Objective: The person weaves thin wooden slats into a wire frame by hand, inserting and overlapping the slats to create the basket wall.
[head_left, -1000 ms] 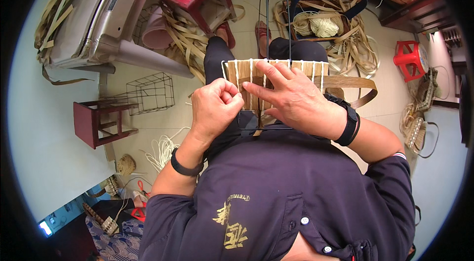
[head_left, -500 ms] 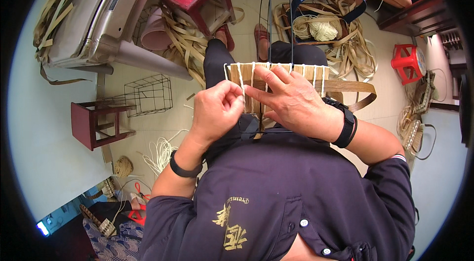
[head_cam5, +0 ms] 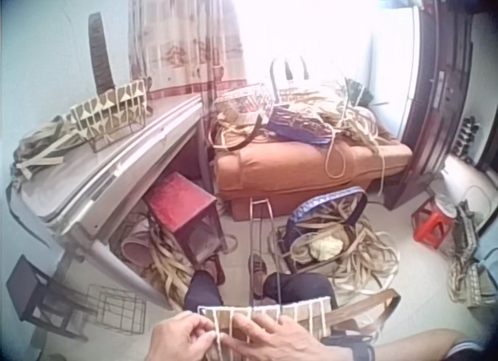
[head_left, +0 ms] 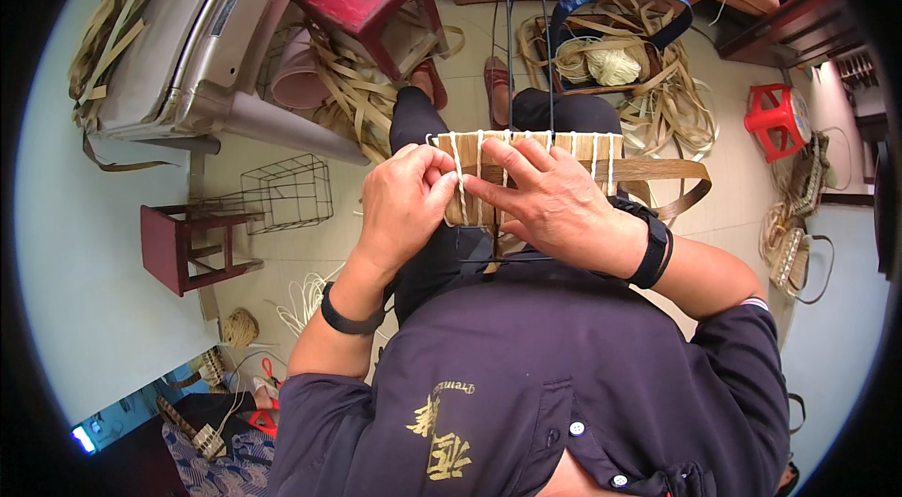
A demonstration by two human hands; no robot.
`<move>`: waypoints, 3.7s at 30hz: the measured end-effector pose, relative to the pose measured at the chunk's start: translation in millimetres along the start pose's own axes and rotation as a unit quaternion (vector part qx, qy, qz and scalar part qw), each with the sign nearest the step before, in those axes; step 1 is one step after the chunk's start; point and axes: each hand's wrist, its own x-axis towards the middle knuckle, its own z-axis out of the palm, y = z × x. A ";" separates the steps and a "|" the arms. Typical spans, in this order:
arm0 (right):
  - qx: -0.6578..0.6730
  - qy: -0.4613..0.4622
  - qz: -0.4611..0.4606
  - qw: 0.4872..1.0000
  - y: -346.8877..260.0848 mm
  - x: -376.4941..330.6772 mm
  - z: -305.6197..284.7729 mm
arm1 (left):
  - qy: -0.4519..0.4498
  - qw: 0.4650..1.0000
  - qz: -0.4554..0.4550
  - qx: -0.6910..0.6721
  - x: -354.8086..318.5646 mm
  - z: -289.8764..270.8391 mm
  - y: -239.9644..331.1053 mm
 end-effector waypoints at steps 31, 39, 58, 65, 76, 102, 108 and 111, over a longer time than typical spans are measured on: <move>0.562 0.424 0.421 0.572 95.7 -229.3 -16.9 | 0.000 0.495 -0.192 -0.847 -30.8 -26.0 -166.6; 0.429 0.426 0.413 0.681 87.2 -210.0 -39.1 | 0.049 0.547 -0.084 -0.831 -31.8 -22.2 -132.3; 0.510 0.187 0.508 0.669 68.9 -147.5 -28.4 | 0.172 0.655 -0.098 -0.729 -98.8 -156.9 -379.0; 0.541 0.238 0.469 0.656 53.9 -131.3 -0.5 | 0.022 0.649 -0.175 -0.740 -31.5 -19.5 -156.8; 0.385 0.261 0.401 0.789 53.2 -127.9 11.4 | 0.152 0.739 -0.310 -0.579 -34.2 -36.8 -160.4; 0.121 0.219 0.134 0.959 47.1 -7.4 -43.2 | 0.153 0.670 -0.299 -0.662 -39.4 -54.0 -236.4; 0.064 -0.154 0.112 0.980 11.2 94.8 -24.6 | 0.098 0.649 -0.309 -0.688 -51.9 -32.7 -258.1; 0.090 -0.126 0.176 0.972 21.8 100.5 14.1 | 0.090 0.654 -0.323 -0.678 -45.7 -22.6 -245.0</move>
